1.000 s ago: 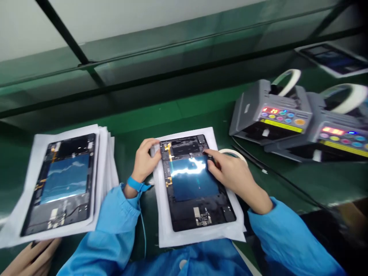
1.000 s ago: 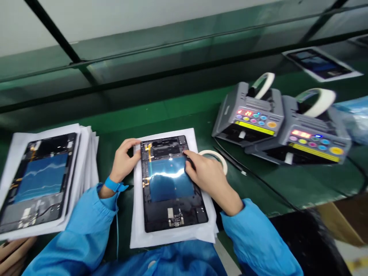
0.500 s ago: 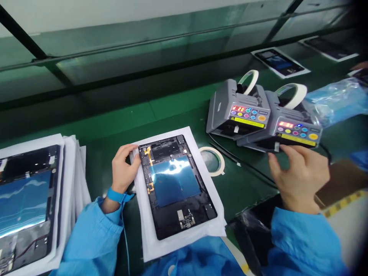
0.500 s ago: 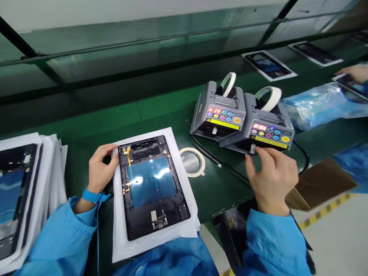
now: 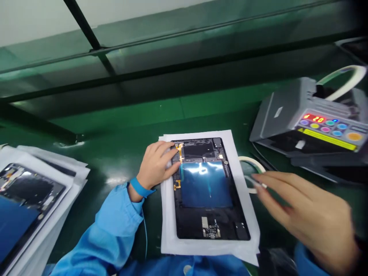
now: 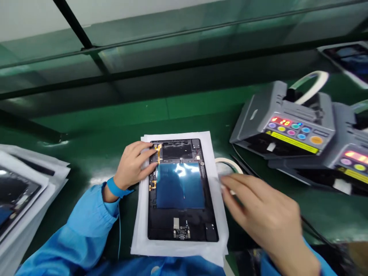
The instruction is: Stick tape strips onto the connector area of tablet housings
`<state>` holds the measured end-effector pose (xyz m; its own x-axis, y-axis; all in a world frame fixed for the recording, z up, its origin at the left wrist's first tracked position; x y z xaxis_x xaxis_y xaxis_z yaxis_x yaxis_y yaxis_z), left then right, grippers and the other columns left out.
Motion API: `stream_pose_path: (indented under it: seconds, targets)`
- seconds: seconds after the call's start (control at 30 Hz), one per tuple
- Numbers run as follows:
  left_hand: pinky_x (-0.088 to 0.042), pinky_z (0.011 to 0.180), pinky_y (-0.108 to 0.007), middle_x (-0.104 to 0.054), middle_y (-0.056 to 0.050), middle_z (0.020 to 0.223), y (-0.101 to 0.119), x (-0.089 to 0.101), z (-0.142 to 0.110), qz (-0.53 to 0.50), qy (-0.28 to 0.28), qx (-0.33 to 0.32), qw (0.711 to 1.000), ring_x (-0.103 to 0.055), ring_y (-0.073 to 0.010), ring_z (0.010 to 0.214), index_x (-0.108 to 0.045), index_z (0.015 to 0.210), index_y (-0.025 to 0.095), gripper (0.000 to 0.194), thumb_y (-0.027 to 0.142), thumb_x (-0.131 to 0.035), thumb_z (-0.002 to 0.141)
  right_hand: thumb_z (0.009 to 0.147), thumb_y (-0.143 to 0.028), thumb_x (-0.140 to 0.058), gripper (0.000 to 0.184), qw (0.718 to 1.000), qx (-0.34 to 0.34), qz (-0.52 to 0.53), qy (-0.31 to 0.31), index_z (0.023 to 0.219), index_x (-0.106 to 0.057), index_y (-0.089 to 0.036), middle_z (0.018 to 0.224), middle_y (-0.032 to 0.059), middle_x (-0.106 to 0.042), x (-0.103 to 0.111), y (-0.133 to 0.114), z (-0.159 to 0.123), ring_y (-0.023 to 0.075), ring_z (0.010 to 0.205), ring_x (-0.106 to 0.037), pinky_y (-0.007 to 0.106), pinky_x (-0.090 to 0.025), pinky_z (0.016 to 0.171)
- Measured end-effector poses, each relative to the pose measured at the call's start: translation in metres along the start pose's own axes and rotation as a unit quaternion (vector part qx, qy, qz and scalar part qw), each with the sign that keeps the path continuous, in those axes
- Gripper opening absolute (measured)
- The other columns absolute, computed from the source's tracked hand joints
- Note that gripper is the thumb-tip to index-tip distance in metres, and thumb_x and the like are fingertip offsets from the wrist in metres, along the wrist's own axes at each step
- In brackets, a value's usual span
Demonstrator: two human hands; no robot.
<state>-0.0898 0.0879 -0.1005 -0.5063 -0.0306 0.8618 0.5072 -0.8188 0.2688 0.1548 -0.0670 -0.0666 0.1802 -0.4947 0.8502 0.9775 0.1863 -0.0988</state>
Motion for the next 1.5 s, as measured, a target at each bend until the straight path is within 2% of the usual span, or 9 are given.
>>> stream_pose_path:
  seconds: [0.03,0.1,0.2,0.3,0.4,0.87,1.07,1.3,1.5]
  targets:
    - [-0.046,0.096,-0.047,-0.067,-0.012,0.119,0.001,-0.002,0.001,0.01,-0.019,-0.015,1.0,-0.058,-0.0295,0.113,-0.067,0.113,0.02,0.03,0.04,-0.056,0.093,0.089,-0.023,-0.062,0.012,0.999,0.042,0.025,0.0,0.1,-0.066,-0.02,0.093,0.0008,-0.073,-0.006,-0.021,0.021,0.0128,0.079,-0.068,0.025,-0.048,0.067]
    - [-0.044,0.096,-0.048,-0.066,-0.013,0.123,0.001,-0.005,0.002,0.025,-0.045,-0.037,0.998,-0.056,-0.0309,0.115,-0.065,0.118,0.019,0.035,0.042,-0.052,0.095,0.09,-0.024,-0.06,0.015,0.996,0.075,0.042,-0.002,0.103,-0.066,-0.019,0.091,0.0012,-0.073,-0.024,-0.048,0.058,0.0121,0.075,-0.068,0.025,-0.047,0.063]
    - [-0.043,0.096,-0.047,-0.064,-0.013,0.125,-0.002,-0.009,0.002,0.017,-0.055,-0.043,0.997,-0.054,-0.031,0.116,-0.063,0.121,0.019,0.04,0.045,-0.047,0.096,0.091,-0.024,-0.056,0.017,0.997,0.069,0.044,-0.011,0.103,-0.067,-0.02,0.093,0.0012,-0.074,-0.059,-0.064,0.098,0.0119,0.073,-0.068,0.026,-0.044,0.058]
    - [-0.042,0.097,-0.046,-0.063,-0.012,0.124,-0.004,-0.012,0.0,-0.001,-0.045,-0.038,0.998,-0.054,-0.0298,0.114,-0.063,0.12,0.019,0.041,0.046,-0.044,0.096,0.091,-0.024,-0.054,0.016,0.997,0.06,0.042,-0.021,0.099,-0.067,-0.019,0.091,0.0014,-0.074,-0.088,-0.069,0.115,0.0124,0.072,-0.068,0.027,-0.043,0.056]
    - [-0.04,0.097,-0.045,-0.064,-0.011,0.122,-0.005,-0.014,-0.001,-0.013,-0.04,-0.03,0.999,-0.053,-0.029,0.112,-0.064,0.117,0.018,0.038,0.043,-0.046,0.094,0.092,-0.023,-0.054,0.015,0.997,0.061,0.048,-0.022,0.099,-0.066,-0.018,0.088,0.0016,-0.073,-0.103,-0.071,0.118,0.012,0.07,-0.067,0.025,-0.043,0.056]
    - [-0.04,0.097,-0.044,-0.066,-0.008,0.118,-0.006,-0.015,-0.003,-0.045,-0.013,-0.02,0.999,-0.053,-0.0274,0.108,-0.065,0.115,0.017,0.036,0.038,-0.046,0.093,0.09,-0.022,-0.06,0.013,0.994,0.067,0.063,-0.06,0.101,-0.065,-0.02,0.086,0.0035,-0.073,-0.113,-0.067,0.113,0.0169,0.073,-0.068,0.03,-0.048,0.062]
    - [-0.039,0.1,-0.045,-0.064,-0.009,0.121,-0.007,-0.017,-0.004,-0.05,-0.034,-0.012,0.998,-0.052,-0.0279,0.111,-0.063,0.118,0.018,0.037,0.038,-0.049,0.091,0.09,-0.023,-0.06,0.012,0.993,0.073,0.061,-0.071,0.099,-0.067,-0.021,0.087,0.0037,-0.073,-0.114,-0.069,0.113,0.019,0.077,-0.068,0.032,-0.049,0.066]
    - [-0.04,0.097,-0.043,-0.066,-0.008,0.117,-0.007,-0.015,-0.002,-0.054,-0.011,-0.014,0.998,-0.053,-0.0271,0.107,-0.065,0.113,0.017,0.035,0.038,-0.047,0.091,0.09,-0.02,-0.06,0.008,0.993,0.1,0.039,-0.049,0.096,-0.066,-0.019,0.085,0.0032,-0.074,-0.11,-0.071,0.113,0.0174,0.074,-0.068,0.029,-0.048,0.062]
    - [-0.041,0.097,-0.044,-0.065,-0.009,0.118,-0.007,-0.015,-0.003,-0.054,-0.018,-0.011,0.998,-0.052,-0.0272,0.108,-0.065,0.114,0.018,0.035,0.038,-0.047,0.091,0.09,-0.021,-0.06,0.009,0.993,0.104,0.028,-0.043,0.096,-0.066,-0.019,0.085,0.0022,-0.073,-0.11,-0.071,0.113,0.0157,0.074,-0.068,0.028,-0.048,0.062]
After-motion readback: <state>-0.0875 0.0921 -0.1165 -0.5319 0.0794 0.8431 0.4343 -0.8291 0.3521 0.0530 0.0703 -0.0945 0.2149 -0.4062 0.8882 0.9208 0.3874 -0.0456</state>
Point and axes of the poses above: each hand's wrist, its own z-axis towards the middle knuckle, its own x-axis out of the back of the hand, y = z × x, the point moved 6 cm from there along z, towards the middle knuckle
